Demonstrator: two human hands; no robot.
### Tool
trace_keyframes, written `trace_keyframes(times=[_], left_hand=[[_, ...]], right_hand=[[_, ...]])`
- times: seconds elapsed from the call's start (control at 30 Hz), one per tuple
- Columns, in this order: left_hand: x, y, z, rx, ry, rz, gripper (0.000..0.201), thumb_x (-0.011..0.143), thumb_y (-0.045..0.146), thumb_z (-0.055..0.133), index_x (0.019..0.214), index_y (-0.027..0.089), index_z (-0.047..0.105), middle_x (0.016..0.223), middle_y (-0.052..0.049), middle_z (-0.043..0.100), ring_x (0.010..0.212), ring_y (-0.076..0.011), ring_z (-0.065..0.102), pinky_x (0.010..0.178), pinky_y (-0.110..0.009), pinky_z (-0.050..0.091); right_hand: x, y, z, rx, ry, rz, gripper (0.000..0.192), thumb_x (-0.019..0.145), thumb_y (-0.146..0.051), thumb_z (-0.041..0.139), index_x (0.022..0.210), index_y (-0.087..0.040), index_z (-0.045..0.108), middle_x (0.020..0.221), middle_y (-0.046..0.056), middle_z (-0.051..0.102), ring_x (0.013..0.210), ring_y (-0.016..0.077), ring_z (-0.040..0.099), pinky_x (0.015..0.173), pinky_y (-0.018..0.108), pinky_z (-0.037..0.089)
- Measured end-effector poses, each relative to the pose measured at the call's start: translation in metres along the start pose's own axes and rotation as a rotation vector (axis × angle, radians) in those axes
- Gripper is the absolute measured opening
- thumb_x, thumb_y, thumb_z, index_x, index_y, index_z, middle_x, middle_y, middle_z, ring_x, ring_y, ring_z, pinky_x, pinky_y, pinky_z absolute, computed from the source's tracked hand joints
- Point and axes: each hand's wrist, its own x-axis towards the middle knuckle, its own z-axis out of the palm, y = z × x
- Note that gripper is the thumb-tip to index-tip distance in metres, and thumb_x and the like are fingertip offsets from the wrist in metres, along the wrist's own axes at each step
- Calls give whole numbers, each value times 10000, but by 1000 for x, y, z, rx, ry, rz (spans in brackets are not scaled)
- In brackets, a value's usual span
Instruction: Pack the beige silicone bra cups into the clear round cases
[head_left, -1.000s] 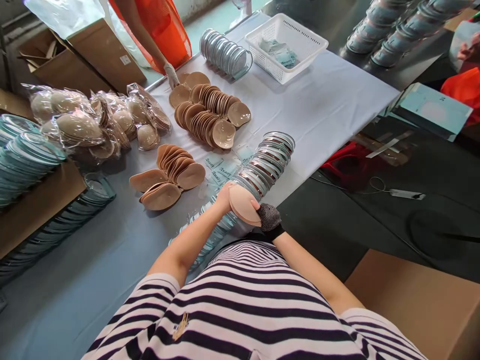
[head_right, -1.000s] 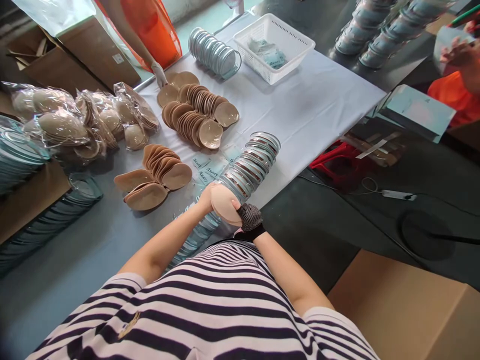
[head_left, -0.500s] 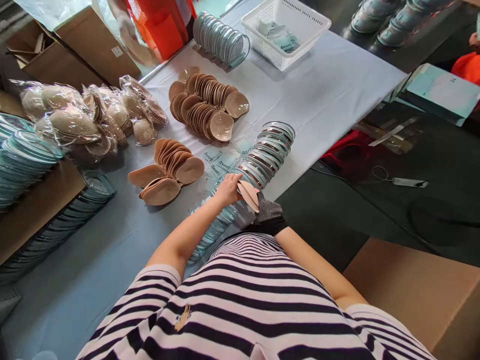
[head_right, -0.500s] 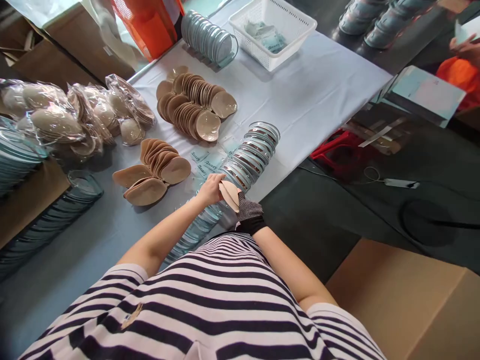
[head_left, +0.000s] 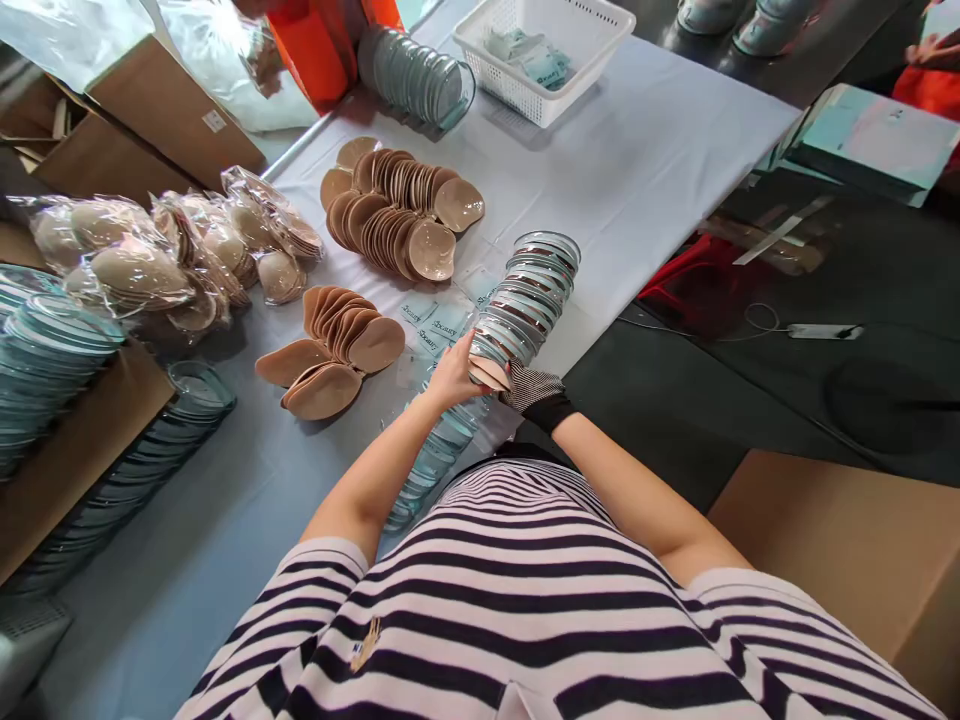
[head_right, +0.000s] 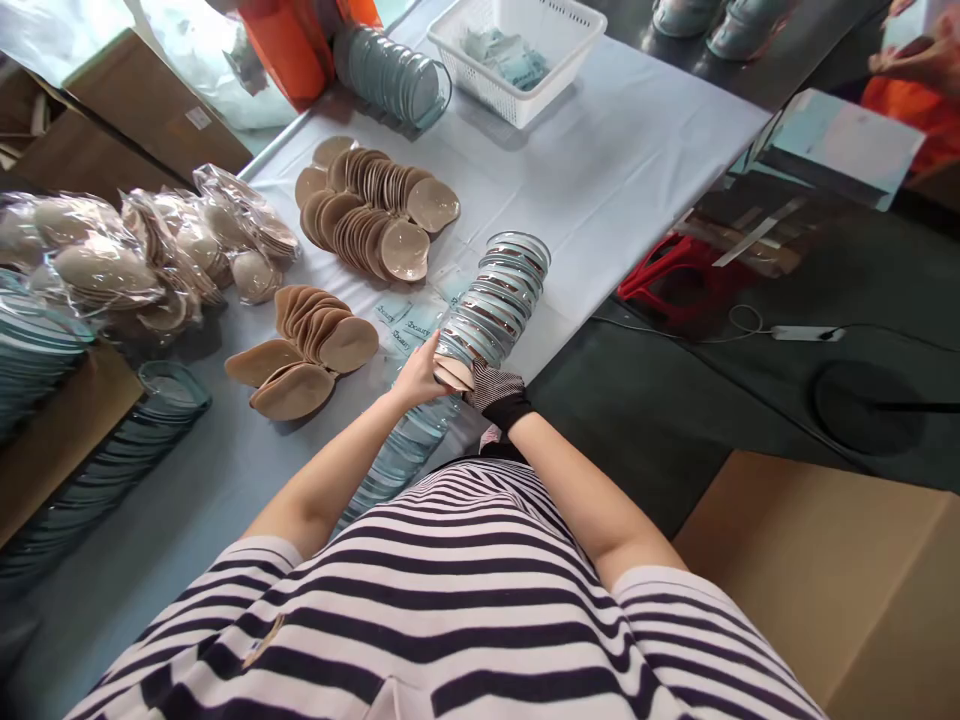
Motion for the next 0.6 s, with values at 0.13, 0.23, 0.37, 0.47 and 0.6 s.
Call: trace_keyframes(times=[0.13, 0.23, 0.37, 0.47, 0.6], left_hand=[[0, -5, -1, 56, -59, 69, 1048, 352, 201, 949, 1327, 234, 566, 1497, -144, 463, 1448, -375, 323, 1225, -468, 146], [-1, -11, -1, 262, -118, 144, 1000, 482, 267, 925, 1383, 237, 493, 1524, -150, 417, 1467, -372, 288, 1212, -501, 192], [-4, -18, 0, 564, -113, 245, 852, 576, 325, 891, 1315, 239, 478, 1498, -152, 397, 1404, -352, 388, 1145, -524, 345], [-6, -21, 1, 672, -96, 307, 631, 600, 348, 885, 1127, 233, 556, 1339, -124, 497, 1287, -323, 487, 1070, -499, 437], [-7, -19, 2, 723, -127, 356, 500, 633, 395, 872, 1007, 215, 594, 1209, -112, 558, 1210, -310, 506, 1052, -483, 435]], right_hand=[[-10, 6, 17, 18, 19, -36, 404, 1005, -398, 414, 1289, -163, 581, 1201, 149, 691, 1033, 250, 685, 848, 306, 502], [-7, 4, 28, 10, 24, -12, 394, 1018, -381, 376, 1298, -190, 579, 1211, 125, 692, 1023, 246, 686, 845, 313, 499], [-2, 4, 37, 13, 38, 43, 338, 1005, -360, 401, 1207, -226, 635, 1191, 101, 704, 1021, 233, 682, 835, 299, 493], [-4, 6, 42, 127, 71, 86, 290, 987, -319, 428, 1109, -227, 675, 1126, 76, 726, 1022, 215, 675, 848, 282, 482], [-3, 7, 37, 374, 29, 169, 200, 927, -241, 509, 1011, -202, 686, 1094, 86, 723, 1025, 223, 668, 894, 311, 484]])
